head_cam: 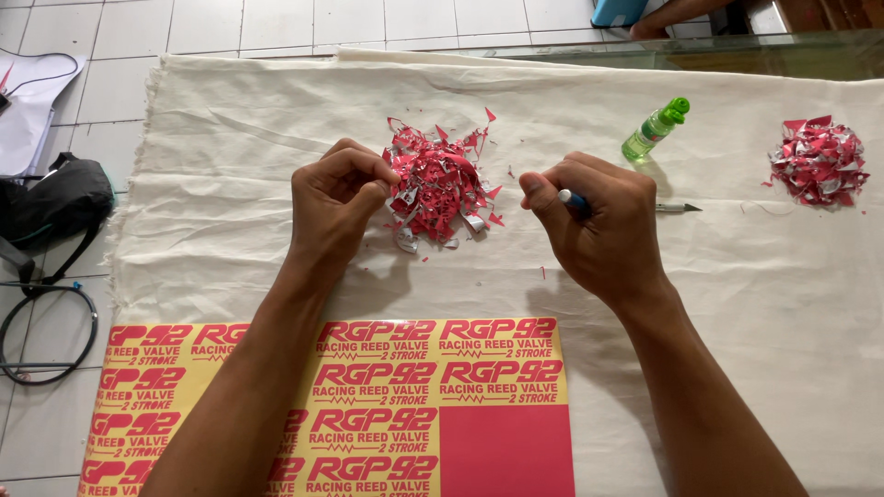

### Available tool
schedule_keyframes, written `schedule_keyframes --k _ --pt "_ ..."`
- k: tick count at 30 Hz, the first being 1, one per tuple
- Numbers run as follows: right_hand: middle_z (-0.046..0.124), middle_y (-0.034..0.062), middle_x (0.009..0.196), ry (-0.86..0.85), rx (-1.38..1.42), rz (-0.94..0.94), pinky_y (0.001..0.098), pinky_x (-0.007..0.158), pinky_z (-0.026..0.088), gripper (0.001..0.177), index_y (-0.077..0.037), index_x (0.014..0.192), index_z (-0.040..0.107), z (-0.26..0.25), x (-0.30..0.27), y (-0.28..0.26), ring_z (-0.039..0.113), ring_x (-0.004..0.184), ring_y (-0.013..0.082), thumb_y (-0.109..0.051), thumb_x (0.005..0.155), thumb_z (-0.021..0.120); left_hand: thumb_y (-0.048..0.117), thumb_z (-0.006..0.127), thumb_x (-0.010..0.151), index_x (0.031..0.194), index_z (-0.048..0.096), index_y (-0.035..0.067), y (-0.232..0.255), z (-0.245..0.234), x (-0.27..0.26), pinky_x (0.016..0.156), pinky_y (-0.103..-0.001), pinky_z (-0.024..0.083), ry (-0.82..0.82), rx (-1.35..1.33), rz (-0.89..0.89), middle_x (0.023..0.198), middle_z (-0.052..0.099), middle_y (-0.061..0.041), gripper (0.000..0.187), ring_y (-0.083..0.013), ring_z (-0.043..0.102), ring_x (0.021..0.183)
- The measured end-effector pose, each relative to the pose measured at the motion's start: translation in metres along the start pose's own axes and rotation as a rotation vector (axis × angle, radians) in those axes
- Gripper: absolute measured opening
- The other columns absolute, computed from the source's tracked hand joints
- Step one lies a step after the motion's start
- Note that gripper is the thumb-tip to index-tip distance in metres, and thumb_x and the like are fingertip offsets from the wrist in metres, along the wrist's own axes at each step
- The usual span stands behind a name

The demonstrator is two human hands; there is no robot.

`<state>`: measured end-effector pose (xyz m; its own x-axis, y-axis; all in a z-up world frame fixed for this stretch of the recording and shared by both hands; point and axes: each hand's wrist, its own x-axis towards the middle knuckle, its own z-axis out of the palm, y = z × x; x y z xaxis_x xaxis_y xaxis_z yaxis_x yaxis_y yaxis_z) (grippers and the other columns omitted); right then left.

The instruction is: The person uses a craft knife to cut out individual logos from a sheet of red and yellow stickers. They carefully trace the outlines of the text and shapes, then peel away the excess material and place the cut pieces into a pile.

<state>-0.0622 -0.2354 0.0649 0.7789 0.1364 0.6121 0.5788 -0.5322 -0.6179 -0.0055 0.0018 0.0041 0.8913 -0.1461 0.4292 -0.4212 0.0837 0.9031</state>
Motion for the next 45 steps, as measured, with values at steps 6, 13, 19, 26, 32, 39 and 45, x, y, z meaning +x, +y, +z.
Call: schedule_keyframes --k 6,13,19,26,32,39,45 --pt "0.04 0.0079 0.048 -0.001 -0.023 -0.011 0.025 0.04 0.033 0.033 -0.004 0.066 0.06 -0.001 0.0 0.003 0.041 0.04 0.0164 -0.016 0.097 0.06 -0.004 0.057 0.073 0.082 0.068 -0.002 0.005 0.005 0.001 0.064 -0.022 0.049 0.025 0.023 0.03 0.077 0.053 -0.009 0.014 -0.0095 0.053 0.067" --pt "0.041 0.0074 0.048 0.003 -0.016 -0.003 0.0245 0.04 0.034 0.033 -0.004 0.066 0.06 -0.002 -0.001 0.007 0.041 0.041 0.0153 -0.016 0.097 0.06 -0.004 0.062 0.073 0.079 0.066 -0.001 0.0 0.005 0.0 0.062 -0.024 0.048 0.028 0.081 0.085 0.076 0.051 -0.008 0.008 -0.0098 0.051 0.066" --pt "0.039 0.0075 0.048 0.012 -0.027 -0.011 0.0253 0.041 0.035 0.033 -0.004 0.066 0.059 -0.001 -0.002 0.01 0.042 0.041 0.0167 -0.015 0.097 0.062 -0.01 0.061 0.072 0.078 0.067 -0.003 0.005 0.008 -0.001 0.061 -0.024 0.049 0.018 0.07 0.084 0.075 0.053 -0.01 0.011 -0.0104 0.054 0.064" --pt "0.04 0.0074 0.047 0.013 -0.018 -0.003 0.0254 0.042 0.035 0.033 -0.004 0.066 0.06 -0.001 -0.001 0.01 0.042 0.041 0.0164 -0.014 0.097 0.062 -0.01 0.061 0.073 0.079 0.067 -0.003 0.005 0.008 -0.001 0.063 -0.025 0.051 0.041 0.063 0.091 0.075 0.053 -0.01 0.011 -0.0108 0.055 0.063" --pt "0.039 0.0074 0.047 0.004 -0.035 0.001 0.0257 0.042 0.035 0.032 -0.004 0.066 0.06 0.0 -0.002 0.011 0.041 0.041 0.016 -0.015 0.097 0.062 0.004 0.069 0.086 0.077 0.063 -0.002 0.001 0.008 -0.001 0.058 -0.025 0.047 0.081 0.18 0.147 0.07 0.047 -0.007 0.012 -0.0096 0.05 0.061" --pt "0.039 0.009 0.049 0.02 -0.036 -0.047 0.0287 0.045 0.038 0.032 -0.005 0.067 0.059 -0.001 -0.003 0.014 0.043 0.042 0.0204 -0.016 0.097 0.062 0.008 0.065 0.095 0.09 0.063 -0.002 0.014 0.014 -0.003 0.063 -0.029 0.051 0.113 0.351 0.268 0.074 0.051 -0.009 0.011 -0.0175 0.058 0.067" --pt "0.042 0.0078 0.052 0.076 0.058 -0.018 0.0283 0.052 0.041 0.035 -0.005 0.074 0.06 -0.004 -0.004 0.013 0.04 0.048 0.0168 -0.016 0.103 0.044 0.006 0.068 0.095 0.089 0.06 -0.003 0.017 0.016 -0.003 0.064 -0.03 0.053 0.127 0.377 0.314 0.077 0.054 -0.011 0.013 -0.0215 0.062 0.069"
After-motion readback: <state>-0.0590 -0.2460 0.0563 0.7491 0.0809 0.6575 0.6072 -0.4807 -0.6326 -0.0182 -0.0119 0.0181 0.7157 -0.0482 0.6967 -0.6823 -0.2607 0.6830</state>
